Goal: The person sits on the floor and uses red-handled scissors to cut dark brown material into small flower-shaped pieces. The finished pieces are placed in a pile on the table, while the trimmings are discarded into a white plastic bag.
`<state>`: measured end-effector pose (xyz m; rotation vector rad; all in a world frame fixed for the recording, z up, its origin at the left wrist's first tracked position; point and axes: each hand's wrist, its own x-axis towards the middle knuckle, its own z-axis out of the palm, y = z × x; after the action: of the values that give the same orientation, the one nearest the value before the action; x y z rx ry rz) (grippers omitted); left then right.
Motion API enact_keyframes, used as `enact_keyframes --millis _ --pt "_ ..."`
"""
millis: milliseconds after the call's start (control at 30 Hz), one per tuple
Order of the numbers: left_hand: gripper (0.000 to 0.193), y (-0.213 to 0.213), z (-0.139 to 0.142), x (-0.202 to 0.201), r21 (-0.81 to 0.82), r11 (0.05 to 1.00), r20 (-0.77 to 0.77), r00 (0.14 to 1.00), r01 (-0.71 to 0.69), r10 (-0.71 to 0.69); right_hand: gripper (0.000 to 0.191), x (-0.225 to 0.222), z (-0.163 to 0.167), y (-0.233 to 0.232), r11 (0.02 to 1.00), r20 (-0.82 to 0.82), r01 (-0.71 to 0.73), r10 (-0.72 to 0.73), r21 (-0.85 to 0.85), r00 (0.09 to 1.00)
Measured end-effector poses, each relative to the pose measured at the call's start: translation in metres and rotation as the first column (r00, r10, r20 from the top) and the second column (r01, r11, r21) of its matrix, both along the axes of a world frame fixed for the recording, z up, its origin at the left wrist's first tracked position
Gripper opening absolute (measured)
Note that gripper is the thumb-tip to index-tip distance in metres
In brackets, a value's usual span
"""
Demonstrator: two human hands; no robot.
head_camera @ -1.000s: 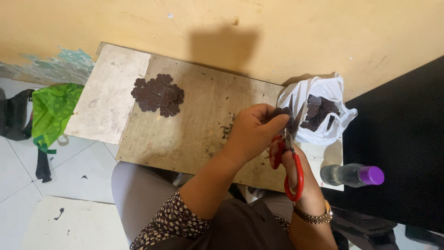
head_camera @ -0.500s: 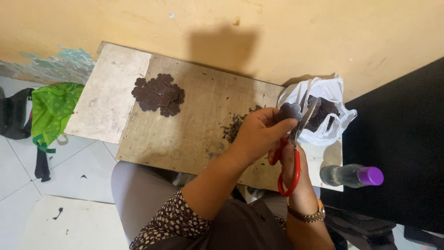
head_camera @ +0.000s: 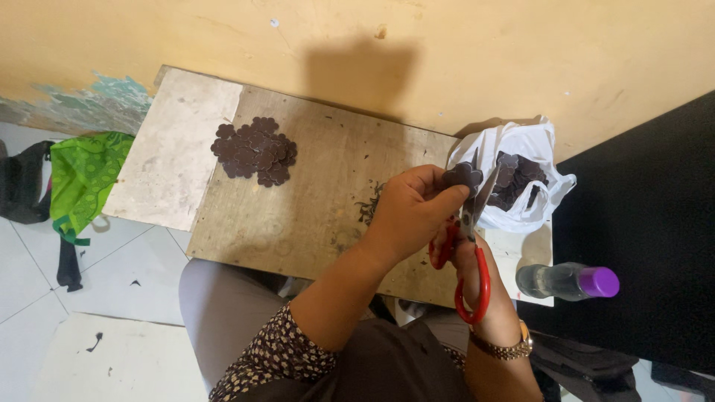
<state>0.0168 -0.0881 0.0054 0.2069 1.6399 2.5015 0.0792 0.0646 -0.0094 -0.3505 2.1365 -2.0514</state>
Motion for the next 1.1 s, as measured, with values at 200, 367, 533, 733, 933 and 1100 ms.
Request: enact_keyframes --millis 200,367,533,733,933,1100 --pt "0.016 0.003 0.001 0.003 0.004 1.0 -0.02 1.0 -0.013 0.013 0.069 -0.002 -0.004 0.0 0.999 -0.02 0.023 -0.022 0.028 1.0" --pt "0.016 0.006 0.0 0.004 0.02 0.999 -0.03 0.999 -0.028 0.029 0.072 -0.003 -0.006 -0.002 0.999 -0.037 0.046 -0.045 0.019 0.998" --pt "0.018 0.006 0.002 0.006 0.093 0.996 0.009 1.0 -0.008 0.007 0.064 -0.002 -0.011 0.0 0.998 -0.066 0.065 -0.065 -0.007 0.996" --pt "0.018 0.0 0.003 0.008 0.124 0.991 0.064 0.996 0.052 -0.06 0.058 -0.003 -0.016 0.004 0.998 -0.072 0.049 -0.052 -0.039 0.996" --pt "0.015 -0.001 0.003 0.003 0.004 1.0 -0.05 0.999 0.01 -0.01 0.059 -0.002 -0.011 0.007 0.999 -0.07 0.034 -0.034 0.0 0.997" --pt "0.015 -0.01 0.005 -0.002 -0.007 0.997 -0.04 0.996 0.076 -0.076 0.058 0.0 -0.006 0.012 0.999 -0.084 0.0 0.005 0.052 0.996"
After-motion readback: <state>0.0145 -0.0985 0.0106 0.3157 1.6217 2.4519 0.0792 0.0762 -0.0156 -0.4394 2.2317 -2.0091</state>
